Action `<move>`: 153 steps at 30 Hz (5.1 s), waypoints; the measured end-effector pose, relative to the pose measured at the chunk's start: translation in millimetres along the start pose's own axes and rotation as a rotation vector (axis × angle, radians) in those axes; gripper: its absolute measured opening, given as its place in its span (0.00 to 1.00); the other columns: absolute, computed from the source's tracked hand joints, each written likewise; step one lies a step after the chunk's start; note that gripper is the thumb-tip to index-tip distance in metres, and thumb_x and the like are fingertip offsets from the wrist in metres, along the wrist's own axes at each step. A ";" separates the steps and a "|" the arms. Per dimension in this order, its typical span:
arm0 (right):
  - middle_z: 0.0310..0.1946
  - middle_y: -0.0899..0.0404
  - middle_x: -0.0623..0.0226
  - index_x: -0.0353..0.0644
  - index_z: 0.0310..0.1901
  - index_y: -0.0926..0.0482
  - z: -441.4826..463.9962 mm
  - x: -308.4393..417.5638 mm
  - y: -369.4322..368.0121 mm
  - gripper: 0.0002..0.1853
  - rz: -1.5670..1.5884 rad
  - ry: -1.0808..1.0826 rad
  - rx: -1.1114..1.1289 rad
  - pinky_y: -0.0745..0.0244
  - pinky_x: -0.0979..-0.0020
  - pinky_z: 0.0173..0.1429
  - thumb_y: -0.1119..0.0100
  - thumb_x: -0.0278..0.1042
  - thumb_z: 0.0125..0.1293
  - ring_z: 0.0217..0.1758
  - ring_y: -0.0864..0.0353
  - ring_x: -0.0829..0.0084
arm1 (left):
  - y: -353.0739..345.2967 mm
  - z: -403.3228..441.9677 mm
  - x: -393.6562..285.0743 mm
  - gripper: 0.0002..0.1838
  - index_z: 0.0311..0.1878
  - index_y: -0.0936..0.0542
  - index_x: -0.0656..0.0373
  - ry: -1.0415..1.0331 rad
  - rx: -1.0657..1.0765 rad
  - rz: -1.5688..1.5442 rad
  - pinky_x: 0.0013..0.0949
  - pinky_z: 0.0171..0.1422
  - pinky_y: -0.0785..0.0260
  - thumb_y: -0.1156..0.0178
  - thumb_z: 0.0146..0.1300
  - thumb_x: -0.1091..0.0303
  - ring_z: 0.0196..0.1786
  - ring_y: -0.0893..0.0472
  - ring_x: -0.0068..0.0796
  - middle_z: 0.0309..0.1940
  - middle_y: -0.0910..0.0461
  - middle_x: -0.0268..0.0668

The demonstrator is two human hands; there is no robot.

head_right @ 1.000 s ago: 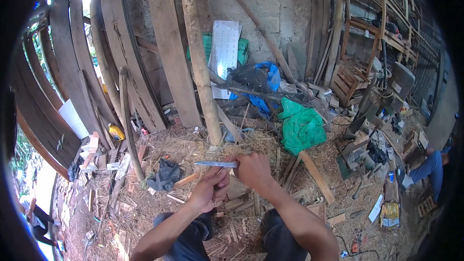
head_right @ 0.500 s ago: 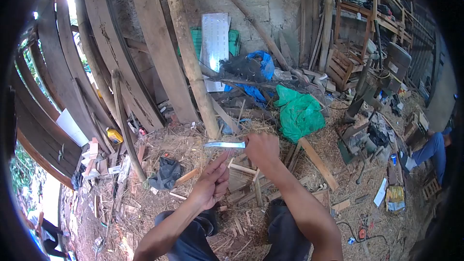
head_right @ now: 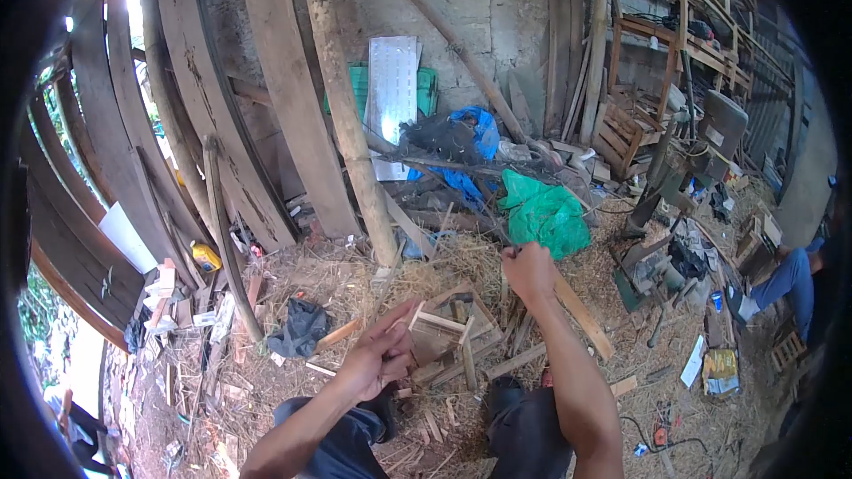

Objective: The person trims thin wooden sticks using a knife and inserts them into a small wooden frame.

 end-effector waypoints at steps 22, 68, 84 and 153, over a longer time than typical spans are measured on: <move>0.25 0.18 0.53 0.46 0.32 0.14 -35.7 80.0 -21.1 0.08 0.053 0.378 0.178 0.22 0.55 0.37 0.38 0.37 0.52 0.30 0.17 0.52 | 2.7 9.2 0.5 0.24 0.72 0.40 0.49 0.013 -0.054 0.043 0.18 0.20 0.54 0.57 0.75 0.66 0.19 0.48 0.13 0.26 0.44 0.26; 0.28 0.18 0.51 0.41 0.29 0.16 -88.5 118.0 -53.0 0.11 -0.157 0.525 0.399 0.21 0.55 0.39 0.43 0.38 0.57 0.33 0.16 0.51 | 19.2 2.9 -34.4 0.08 0.45 0.24 0.60 -0.611 -0.467 1.187 0.36 0.29 0.35 0.51 0.71 0.69 0.20 0.28 0.36 0.19 0.28 0.44; 0.27 0.18 0.52 0.41 0.29 0.16 -42.0 77.7 -55.7 0.10 -0.195 0.365 0.307 0.23 0.54 0.38 0.39 0.38 0.55 0.32 0.17 0.50 | 12.2 -3.1 -31.1 0.07 0.43 0.25 0.62 -0.496 -0.366 1.100 0.43 0.31 0.34 0.52 0.70 0.72 0.24 0.23 0.50 0.21 0.24 0.49; 0.22 0.21 0.46 0.38 0.24 0.17 -58.3 96.7 -36.3 0.12 0.054 0.461 0.207 0.22 0.52 0.37 0.42 0.38 0.56 0.29 0.19 0.45 | 5.9 -4.6 -32.9 0.08 0.47 0.26 0.61 -0.618 -0.373 1.029 0.50 0.36 0.30 0.50 0.67 0.72 0.34 0.22 0.59 0.31 0.21 0.55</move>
Point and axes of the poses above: each hand's wrist, its own z-axis towards the middle knuckle, its own y-axis out of the back of the hand, x = y × z, the point moved 10 cm from there along z, towards the middle knuckle
